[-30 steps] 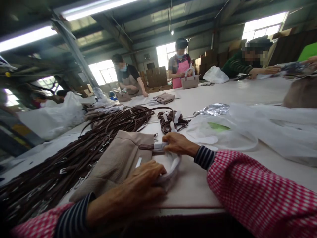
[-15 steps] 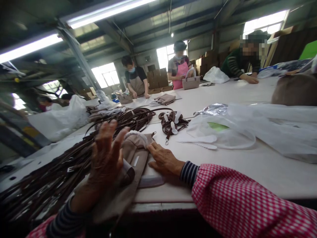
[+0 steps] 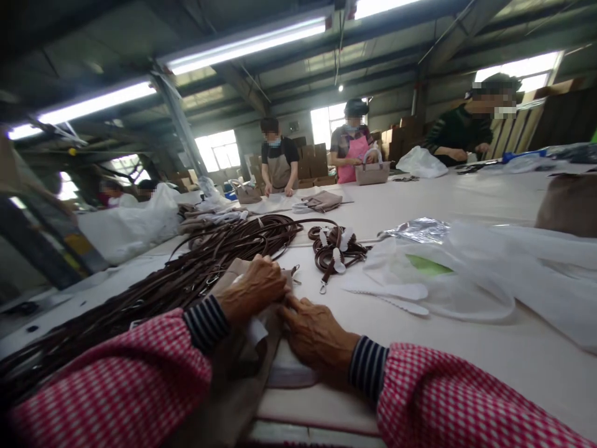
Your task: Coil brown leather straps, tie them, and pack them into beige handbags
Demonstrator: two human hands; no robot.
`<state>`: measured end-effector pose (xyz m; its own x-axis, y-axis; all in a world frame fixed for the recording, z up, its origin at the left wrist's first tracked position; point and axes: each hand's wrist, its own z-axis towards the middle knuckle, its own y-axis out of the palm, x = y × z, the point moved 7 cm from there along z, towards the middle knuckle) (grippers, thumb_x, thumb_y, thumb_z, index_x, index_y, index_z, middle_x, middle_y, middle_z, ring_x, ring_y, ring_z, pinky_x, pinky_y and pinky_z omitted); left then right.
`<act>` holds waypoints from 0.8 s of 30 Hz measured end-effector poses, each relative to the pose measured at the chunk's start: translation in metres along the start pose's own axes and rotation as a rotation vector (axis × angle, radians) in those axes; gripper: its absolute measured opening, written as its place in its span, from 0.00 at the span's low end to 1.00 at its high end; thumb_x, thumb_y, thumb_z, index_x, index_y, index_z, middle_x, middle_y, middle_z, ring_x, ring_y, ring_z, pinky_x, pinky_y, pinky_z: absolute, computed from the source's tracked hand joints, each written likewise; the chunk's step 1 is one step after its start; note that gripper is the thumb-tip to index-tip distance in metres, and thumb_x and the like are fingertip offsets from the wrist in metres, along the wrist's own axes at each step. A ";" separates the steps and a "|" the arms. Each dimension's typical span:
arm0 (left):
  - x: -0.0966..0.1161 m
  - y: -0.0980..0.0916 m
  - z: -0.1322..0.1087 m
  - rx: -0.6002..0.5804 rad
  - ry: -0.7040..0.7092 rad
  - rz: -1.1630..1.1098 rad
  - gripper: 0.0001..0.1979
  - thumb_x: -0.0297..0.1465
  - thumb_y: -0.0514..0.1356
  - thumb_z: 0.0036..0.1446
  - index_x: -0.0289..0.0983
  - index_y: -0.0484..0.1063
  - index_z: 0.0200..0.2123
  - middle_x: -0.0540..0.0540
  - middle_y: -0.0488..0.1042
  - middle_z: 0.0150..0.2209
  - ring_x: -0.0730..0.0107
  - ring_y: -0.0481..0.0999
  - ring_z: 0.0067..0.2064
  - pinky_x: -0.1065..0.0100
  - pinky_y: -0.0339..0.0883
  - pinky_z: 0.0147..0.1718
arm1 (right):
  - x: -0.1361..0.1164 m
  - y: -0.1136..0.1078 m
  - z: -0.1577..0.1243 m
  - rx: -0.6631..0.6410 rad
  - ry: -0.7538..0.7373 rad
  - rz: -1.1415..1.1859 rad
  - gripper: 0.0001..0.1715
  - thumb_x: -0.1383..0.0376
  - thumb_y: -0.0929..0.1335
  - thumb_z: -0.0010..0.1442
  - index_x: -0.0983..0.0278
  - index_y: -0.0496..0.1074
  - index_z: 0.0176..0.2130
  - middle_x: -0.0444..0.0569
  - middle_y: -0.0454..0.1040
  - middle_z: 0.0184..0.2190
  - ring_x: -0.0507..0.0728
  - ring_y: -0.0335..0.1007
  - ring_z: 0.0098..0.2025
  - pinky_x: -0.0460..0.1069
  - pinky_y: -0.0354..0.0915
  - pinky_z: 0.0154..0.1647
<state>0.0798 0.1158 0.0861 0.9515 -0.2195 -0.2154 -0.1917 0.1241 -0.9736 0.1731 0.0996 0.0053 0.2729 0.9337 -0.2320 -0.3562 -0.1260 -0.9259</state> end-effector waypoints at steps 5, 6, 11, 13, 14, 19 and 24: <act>-0.043 0.030 -0.007 0.067 -0.104 -0.212 0.13 0.34 0.53 0.69 0.37 0.73 0.34 0.41 0.77 0.38 0.58 0.75 0.42 0.61 0.64 0.44 | 0.006 -0.009 -0.005 -0.031 0.079 0.176 0.21 0.69 0.64 0.66 0.67 0.70 0.58 0.58 0.73 0.53 0.62 0.73 0.50 0.55 0.69 0.52; -0.053 0.032 -0.011 0.082 -0.137 -0.266 0.14 0.35 0.51 0.70 0.37 0.72 0.36 0.43 0.76 0.37 0.60 0.75 0.39 0.63 0.63 0.42 | 0.009 -0.012 -0.003 -0.017 0.087 0.241 0.21 0.70 0.65 0.65 0.67 0.71 0.57 0.57 0.74 0.52 0.61 0.73 0.50 0.54 0.68 0.52; -0.073 0.034 -0.025 0.103 -0.169 -0.553 0.23 0.47 0.51 0.69 0.39 0.71 0.30 0.51 0.71 0.29 0.67 0.70 0.32 0.68 0.58 0.35 | 0.054 -0.037 0.026 0.190 0.294 0.390 0.13 0.71 0.66 0.65 0.68 0.76 0.48 0.54 0.78 0.46 0.57 0.73 0.43 0.51 0.64 0.52; -0.072 0.033 -0.027 0.098 -0.168 -0.650 0.25 0.50 0.53 0.67 0.38 0.70 0.26 0.52 0.68 0.26 0.69 0.66 0.30 0.68 0.56 0.31 | 0.070 -0.038 0.046 0.206 0.323 0.384 0.14 0.72 0.68 0.63 0.69 0.77 0.48 0.56 0.77 0.49 0.56 0.72 0.42 0.51 0.63 0.51; -0.072 0.033 -0.028 0.097 -0.174 -0.690 0.25 0.49 0.54 0.66 0.37 0.70 0.25 0.52 0.67 0.25 0.70 0.65 0.29 0.68 0.55 0.30 | 0.076 -0.034 0.056 0.187 0.317 0.403 0.14 0.73 0.69 0.61 0.69 0.77 0.47 0.56 0.78 0.48 0.55 0.72 0.41 0.51 0.63 0.50; -0.076 0.034 -0.030 0.134 -0.214 -0.790 0.19 0.44 0.57 0.62 0.37 0.73 0.25 0.52 0.68 0.25 0.69 0.65 0.30 0.68 0.54 0.30 | 0.090 -0.006 0.085 0.114 0.321 0.561 0.05 0.73 0.70 0.54 0.69 0.76 0.35 0.46 0.77 0.29 0.51 0.69 0.30 0.45 0.63 0.32; -0.072 0.033 -0.030 0.146 -0.195 -0.843 0.19 0.46 0.60 0.61 0.37 0.76 0.28 0.52 0.71 0.27 0.69 0.67 0.32 0.69 0.56 0.32 | 0.097 -0.009 0.082 0.125 0.332 0.663 0.05 0.68 0.69 0.58 0.69 0.74 0.32 0.44 0.74 0.24 0.49 0.68 0.25 0.43 0.63 0.26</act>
<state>-0.0023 0.1066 0.0677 0.7892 -0.1264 0.6010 0.6136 0.1212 -0.7803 0.1295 0.2184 0.0156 0.2135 0.5227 -0.8254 -0.6333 -0.5693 -0.5243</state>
